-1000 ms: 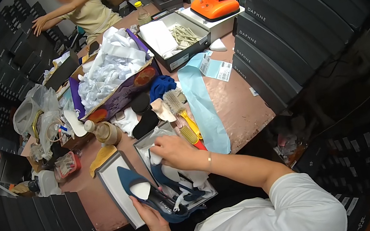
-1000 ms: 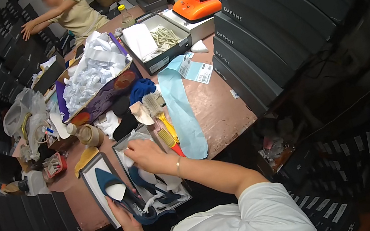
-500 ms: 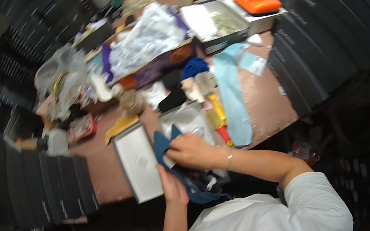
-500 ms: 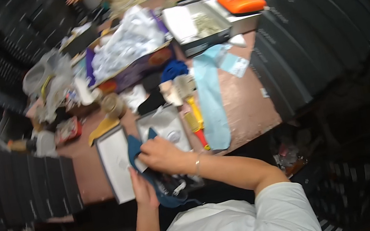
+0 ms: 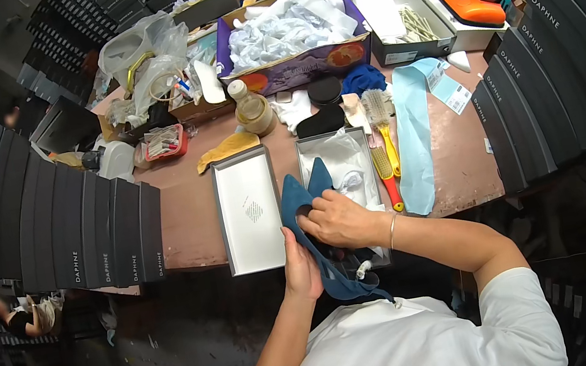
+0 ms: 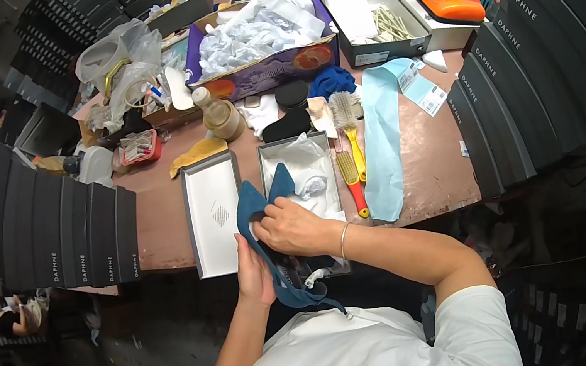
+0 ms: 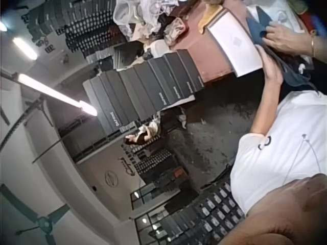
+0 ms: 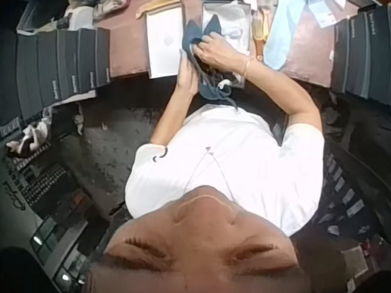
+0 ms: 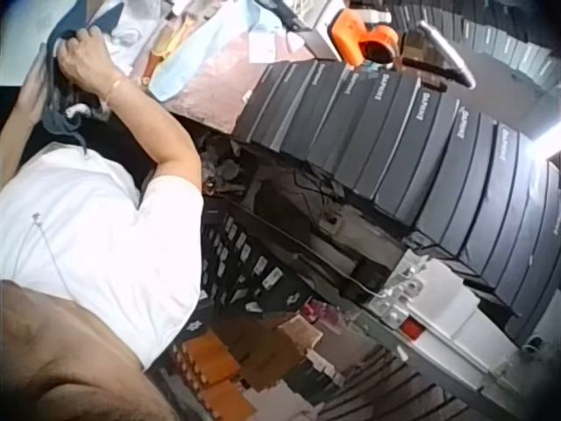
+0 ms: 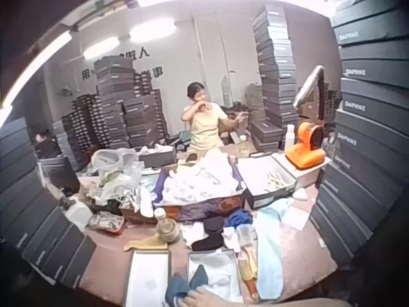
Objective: Clean shoes with a brush, wrap them in tissue paper, and place them into shoe boxes.
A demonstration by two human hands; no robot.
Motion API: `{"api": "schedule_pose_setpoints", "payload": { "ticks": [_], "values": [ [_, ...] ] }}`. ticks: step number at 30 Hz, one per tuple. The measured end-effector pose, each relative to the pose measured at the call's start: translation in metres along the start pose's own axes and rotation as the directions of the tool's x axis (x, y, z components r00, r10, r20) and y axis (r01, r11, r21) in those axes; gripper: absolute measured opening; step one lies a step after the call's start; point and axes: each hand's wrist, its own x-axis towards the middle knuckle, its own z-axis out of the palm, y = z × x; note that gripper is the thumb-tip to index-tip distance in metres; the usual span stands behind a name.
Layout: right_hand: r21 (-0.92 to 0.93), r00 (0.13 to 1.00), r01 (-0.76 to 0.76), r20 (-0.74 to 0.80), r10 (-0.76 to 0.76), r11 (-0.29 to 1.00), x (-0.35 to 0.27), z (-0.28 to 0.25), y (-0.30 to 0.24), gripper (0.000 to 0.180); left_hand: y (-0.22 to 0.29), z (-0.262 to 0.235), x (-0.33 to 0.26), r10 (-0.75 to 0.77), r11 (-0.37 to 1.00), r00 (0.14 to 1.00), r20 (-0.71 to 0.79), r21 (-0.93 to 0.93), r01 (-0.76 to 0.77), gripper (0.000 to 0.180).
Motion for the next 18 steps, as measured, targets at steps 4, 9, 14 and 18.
{"api": "schedule_pose_setpoints", "payload": {
  "ticks": [4,9,14,18],
  "values": [
    [0.113,0.992,-0.010,-0.126,0.024,0.993,-0.009,0.011,-0.010,0.013,-0.005,-0.007,-0.003,0.027,0.999,0.995,-0.101,-0.036,-0.031,0.068],
    [0.126,0.927,-0.281,-0.221,0.303,0.951,-0.032,-0.024,0.006,0.019,0.019,-0.050,0.014,0.046,0.997,0.993,-0.113,-0.055,-0.053,0.074],
    [0.510,0.898,-0.375,-0.005,0.439,0.774,-0.008,-0.017,0.003,0.044,0.020,-0.023,0.015,0.145,0.989,0.979,-0.143,0.048,-0.140,0.072],
    [0.637,0.937,-0.311,0.082,0.340,0.706,0.020,0.035,-0.025,0.039,-0.035,-0.017,0.015,0.371,0.923,0.909,-0.187,0.185,-0.339,0.068]
  ]
}}
